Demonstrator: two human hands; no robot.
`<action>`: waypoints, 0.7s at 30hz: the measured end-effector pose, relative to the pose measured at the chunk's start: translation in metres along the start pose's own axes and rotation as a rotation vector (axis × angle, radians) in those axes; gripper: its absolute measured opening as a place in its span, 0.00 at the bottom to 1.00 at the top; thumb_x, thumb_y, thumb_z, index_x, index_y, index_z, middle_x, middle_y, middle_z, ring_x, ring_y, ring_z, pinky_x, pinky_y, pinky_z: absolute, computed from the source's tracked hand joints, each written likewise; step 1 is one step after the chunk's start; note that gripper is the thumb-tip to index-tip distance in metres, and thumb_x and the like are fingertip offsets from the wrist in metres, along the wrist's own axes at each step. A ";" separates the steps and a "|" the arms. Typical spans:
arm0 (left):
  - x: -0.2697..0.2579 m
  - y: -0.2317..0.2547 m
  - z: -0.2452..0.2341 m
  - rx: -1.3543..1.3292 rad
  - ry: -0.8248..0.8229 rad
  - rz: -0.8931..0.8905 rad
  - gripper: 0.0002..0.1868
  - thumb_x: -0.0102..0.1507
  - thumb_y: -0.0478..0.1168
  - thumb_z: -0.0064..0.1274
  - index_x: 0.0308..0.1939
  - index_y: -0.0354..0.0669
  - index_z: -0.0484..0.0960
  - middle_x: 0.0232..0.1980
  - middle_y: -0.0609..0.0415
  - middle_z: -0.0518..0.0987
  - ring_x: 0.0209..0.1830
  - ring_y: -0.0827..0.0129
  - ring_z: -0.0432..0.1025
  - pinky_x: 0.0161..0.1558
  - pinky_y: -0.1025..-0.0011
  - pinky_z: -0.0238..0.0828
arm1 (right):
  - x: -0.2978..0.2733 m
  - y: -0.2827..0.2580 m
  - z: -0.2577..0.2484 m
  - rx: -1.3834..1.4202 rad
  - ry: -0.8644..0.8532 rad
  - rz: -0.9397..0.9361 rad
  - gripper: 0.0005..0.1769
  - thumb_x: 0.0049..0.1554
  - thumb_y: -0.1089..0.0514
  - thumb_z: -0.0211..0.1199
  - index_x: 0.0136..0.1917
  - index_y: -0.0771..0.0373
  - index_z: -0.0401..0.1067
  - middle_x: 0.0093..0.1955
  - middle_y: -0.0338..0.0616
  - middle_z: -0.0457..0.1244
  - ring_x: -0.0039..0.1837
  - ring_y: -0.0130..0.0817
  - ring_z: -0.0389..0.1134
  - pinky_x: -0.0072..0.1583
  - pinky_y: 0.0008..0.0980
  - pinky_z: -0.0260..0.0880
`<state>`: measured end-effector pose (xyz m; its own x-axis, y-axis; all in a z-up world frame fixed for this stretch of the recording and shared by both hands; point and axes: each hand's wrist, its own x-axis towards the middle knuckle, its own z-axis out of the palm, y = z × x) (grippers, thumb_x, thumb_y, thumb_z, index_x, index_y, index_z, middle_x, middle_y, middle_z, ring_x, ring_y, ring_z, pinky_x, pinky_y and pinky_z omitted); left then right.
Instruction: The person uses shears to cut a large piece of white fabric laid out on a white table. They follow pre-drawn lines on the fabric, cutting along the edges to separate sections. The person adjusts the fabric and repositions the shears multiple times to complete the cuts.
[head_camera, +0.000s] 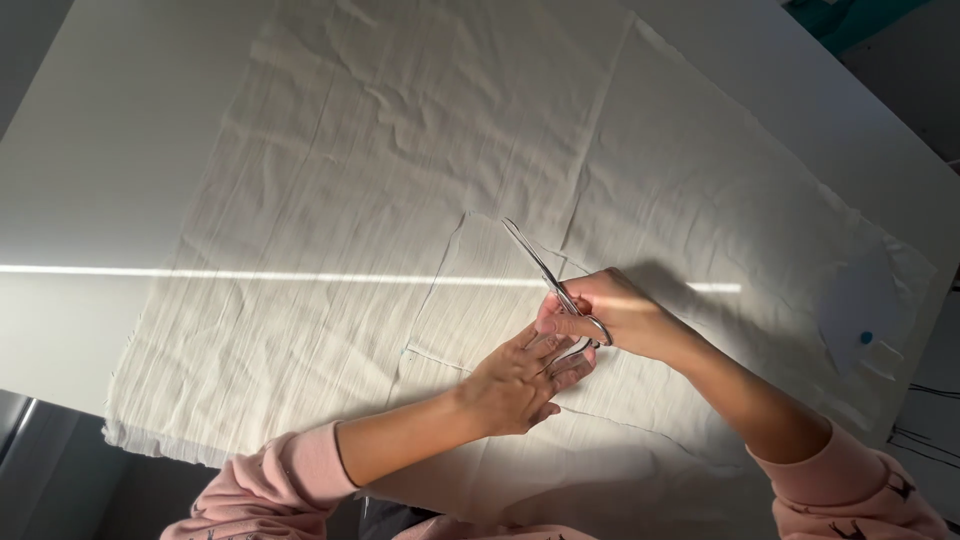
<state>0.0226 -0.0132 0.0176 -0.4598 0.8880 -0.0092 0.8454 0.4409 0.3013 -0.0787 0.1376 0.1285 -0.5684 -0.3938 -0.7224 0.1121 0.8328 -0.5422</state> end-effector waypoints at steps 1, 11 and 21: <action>-0.013 0.000 0.002 -0.118 -0.016 -0.013 0.33 0.67 0.59 0.36 0.75 0.58 0.58 0.77 0.57 0.60 0.80 0.62 0.48 0.81 0.45 0.28 | 0.000 0.007 0.019 0.299 0.087 -0.157 0.17 0.54 0.48 0.71 0.32 0.62 0.75 0.20 0.41 0.60 0.24 0.26 0.63 0.28 0.22 0.63; -0.077 -0.145 -0.058 0.080 0.305 -0.458 0.28 0.67 0.47 0.51 0.73 0.55 0.70 0.75 0.58 0.69 0.78 0.55 0.56 0.74 0.46 0.51 | 0.067 0.000 0.156 1.198 0.373 -0.189 0.23 0.63 0.45 0.62 0.40 0.69 0.74 0.29 0.46 0.62 0.23 0.27 0.64 0.25 0.23 0.64; -0.084 -0.178 -0.029 -0.045 0.369 -0.340 0.33 0.75 0.58 0.26 0.79 0.47 0.58 0.82 0.52 0.57 0.82 0.55 0.46 0.77 0.41 0.30 | 0.091 -0.055 0.174 1.260 0.628 -0.054 0.25 0.60 0.45 0.66 0.39 0.72 0.75 0.29 0.48 0.61 0.30 0.29 0.66 0.28 0.25 0.70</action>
<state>-0.0971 -0.1703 -0.0074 -0.7793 0.5860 0.2219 0.6226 0.6839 0.3804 0.0049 -0.0121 0.0177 -0.8218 0.1019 -0.5607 0.5328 -0.2117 -0.8194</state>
